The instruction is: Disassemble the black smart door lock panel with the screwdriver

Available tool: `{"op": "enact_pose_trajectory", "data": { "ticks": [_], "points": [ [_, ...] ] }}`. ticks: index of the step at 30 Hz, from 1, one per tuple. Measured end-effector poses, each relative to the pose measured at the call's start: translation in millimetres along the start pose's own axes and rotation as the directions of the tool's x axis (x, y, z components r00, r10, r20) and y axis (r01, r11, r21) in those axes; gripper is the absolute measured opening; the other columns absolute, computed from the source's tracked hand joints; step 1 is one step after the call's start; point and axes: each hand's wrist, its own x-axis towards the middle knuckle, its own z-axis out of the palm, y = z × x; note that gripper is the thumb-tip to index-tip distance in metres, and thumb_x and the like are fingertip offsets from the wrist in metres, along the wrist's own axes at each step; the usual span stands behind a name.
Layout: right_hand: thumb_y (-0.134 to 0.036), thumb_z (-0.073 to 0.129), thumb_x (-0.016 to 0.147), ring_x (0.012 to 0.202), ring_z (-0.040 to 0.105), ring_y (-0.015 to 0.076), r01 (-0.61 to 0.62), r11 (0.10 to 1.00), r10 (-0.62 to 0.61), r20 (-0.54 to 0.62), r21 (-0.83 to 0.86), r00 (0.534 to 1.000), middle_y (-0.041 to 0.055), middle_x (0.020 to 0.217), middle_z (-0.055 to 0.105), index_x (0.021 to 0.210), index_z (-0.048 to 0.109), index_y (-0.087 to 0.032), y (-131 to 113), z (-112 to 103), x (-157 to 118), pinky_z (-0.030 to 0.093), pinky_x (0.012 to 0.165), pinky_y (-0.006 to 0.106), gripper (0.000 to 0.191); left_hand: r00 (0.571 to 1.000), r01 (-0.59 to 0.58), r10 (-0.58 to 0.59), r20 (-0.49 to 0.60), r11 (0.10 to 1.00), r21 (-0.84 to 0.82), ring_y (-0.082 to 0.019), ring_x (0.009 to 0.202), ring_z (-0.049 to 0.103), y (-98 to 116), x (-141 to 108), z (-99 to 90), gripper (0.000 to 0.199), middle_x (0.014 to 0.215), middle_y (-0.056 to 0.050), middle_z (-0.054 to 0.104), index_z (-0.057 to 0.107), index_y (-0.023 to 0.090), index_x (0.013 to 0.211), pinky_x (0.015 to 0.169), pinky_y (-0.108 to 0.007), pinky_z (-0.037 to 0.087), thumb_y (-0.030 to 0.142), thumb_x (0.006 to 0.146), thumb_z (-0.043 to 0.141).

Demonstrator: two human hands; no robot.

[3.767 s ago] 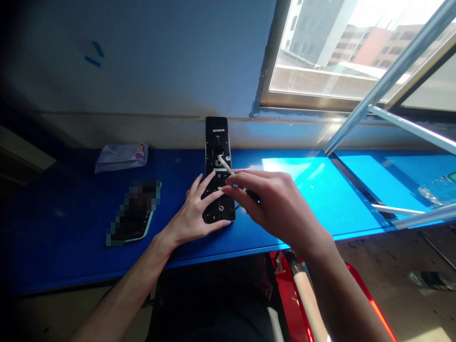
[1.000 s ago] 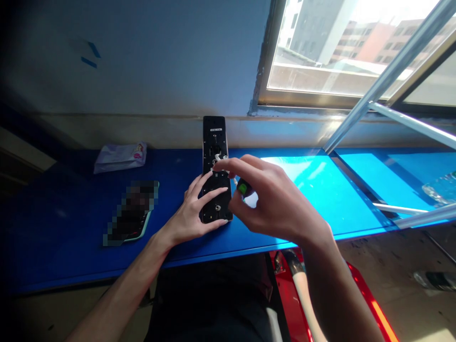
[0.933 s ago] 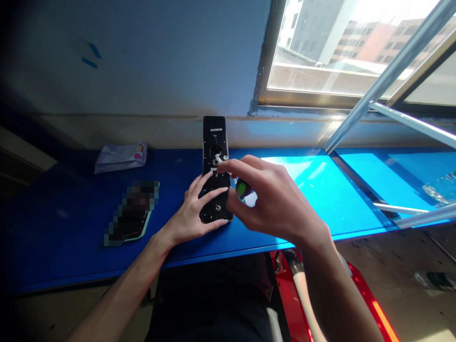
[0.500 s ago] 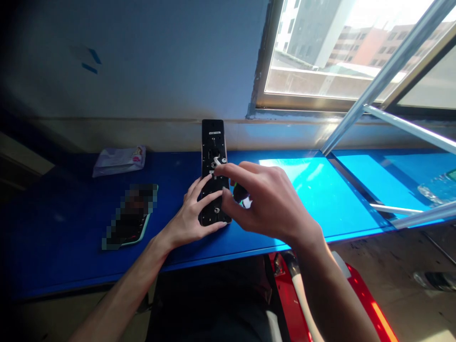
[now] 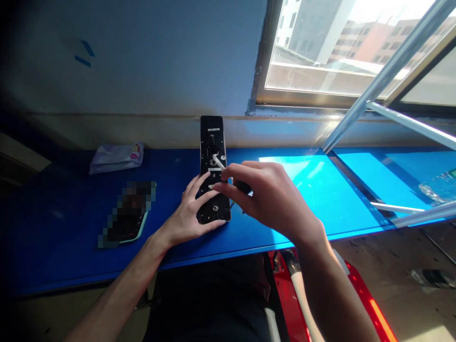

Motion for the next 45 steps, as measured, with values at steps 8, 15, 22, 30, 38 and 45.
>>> {"op": "enact_pose_trajectory", "data": {
  "ticks": [8, 15, 22, 30, 38, 45],
  "points": [
    [-0.017, 0.067, 0.092, 0.076, 0.071, 0.0151, 0.038, 0.999, -0.038, -0.019, 0.030, 0.999, 0.0061, 0.098, 0.078, 0.121, 0.072, -0.013, -2, 3, 3, 0.051, 0.069, 0.027, 0.030, 1.000, -0.007, 0.008, -0.013, 1.000, 0.002, -0.046, 0.163, 0.012, 0, 0, -0.4, 0.074, 0.178, -0.008, 0.013, 0.055, 0.035, 0.151, 0.128, -0.067, 0.027, 0.047, 0.084, 0.084],
    [-0.018, 0.066, 0.098, 0.066, 0.065, 0.0089, 0.062, 0.996, -0.062, -0.003, 0.060, 0.998, 0.0019, 0.090, 0.077, 0.114, 0.074, -0.015, 1, 1, 5, 0.049, 0.064, 0.022, 0.018, 1.000, 0.000, 0.000, -0.003, 1.000, -0.005, -0.046, 0.163, 0.011, 1, 0, -0.8, 0.073, 0.178, -0.009, 0.012, 0.055, 0.034, 0.151, 0.128, -0.068, 0.027, 0.047, 0.084, 0.083],
    [-0.023, 0.069, 0.095, 0.069, 0.067, 0.0130, 0.008, 1.000, -0.008, 0.009, 0.029, 1.000, 0.0041, 0.089, 0.077, 0.114, 0.074, -0.016, -2, 0, 5, 0.048, 0.064, 0.026, 0.021, 1.000, -0.003, 0.003, -0.007, 1.000, -0.008, -0.045, 0.163, 0.012, 1, 0, -1.9, 0.074, 0.178, -0.009, 0.013, 0.055, 0.034, 0.151, 0.129, -0.067, 0.026, 0.046, 0.083, 0.084],
    [-0.023, 0.063, 0.101, 0.074, 0.069, 0.0135, 0.048, 0.998, -0.051, 0.069, 0.046, 0.996, 0.0042, 0.094, 0.079, 0.116, 0.076, -0.019, 0, -6, 4, 0.048, 0.067, 0.026, 0.020, 1.000, 0.003, -0.003, -0.009, 1.000, -0.011, -0.046, 0.163, 0.012, 2, 0, -1.8, 0.074, 0.178, -0.006, 0.012, 0.056, 0.035, 0.151, 0.129, -0.068, 0.026, 0.047, 0.083, 0.083],
    [-0.023, 0.067, 0.097, 0.064, 0.064, 0.0121, 0.007, 1.000, -0.007, 0.025, -0.001, 1.000, 0.0039, 0.085, 0.076, 0.100, 0.077, -0.017, -3, -5, 2, 0.046, 0.061, 0.027, 0.012, 1.000, 0.002, -0.002, -0.006, 1.000, -0.006, -0.044, 0.163, 0.012, 2, 0, -2.1, 0.073, 0.178, -0.007, 0.012, 0.057, 0.034, 0.150, 0.129, -0.066, 0.026, 0.047, 0.083, 0.084],
    [-0.019, 0.060, 0.100, 0.078, 0.071, 0.0154, 0.053, 0.998, -0.056, 0.054, 0.046, 0.997, 0.0063, 0.101, 0.079, 0.121, 0.074, -0.020, -1, -7, 2, 0.052, 0.069, 0.028, 0.025, 1.000, 0.012, -0.012, -0.005, 1.000, -0.018, -0.046, 0.163, 0.013, 4, 0, -2.9, 0.075, 0.178, -0.006, 0.013, 0.057, 0.036, 0.150, 0.128, -0.068, 0.028, 0.046, 0.082, 0.085]
  ]
}}
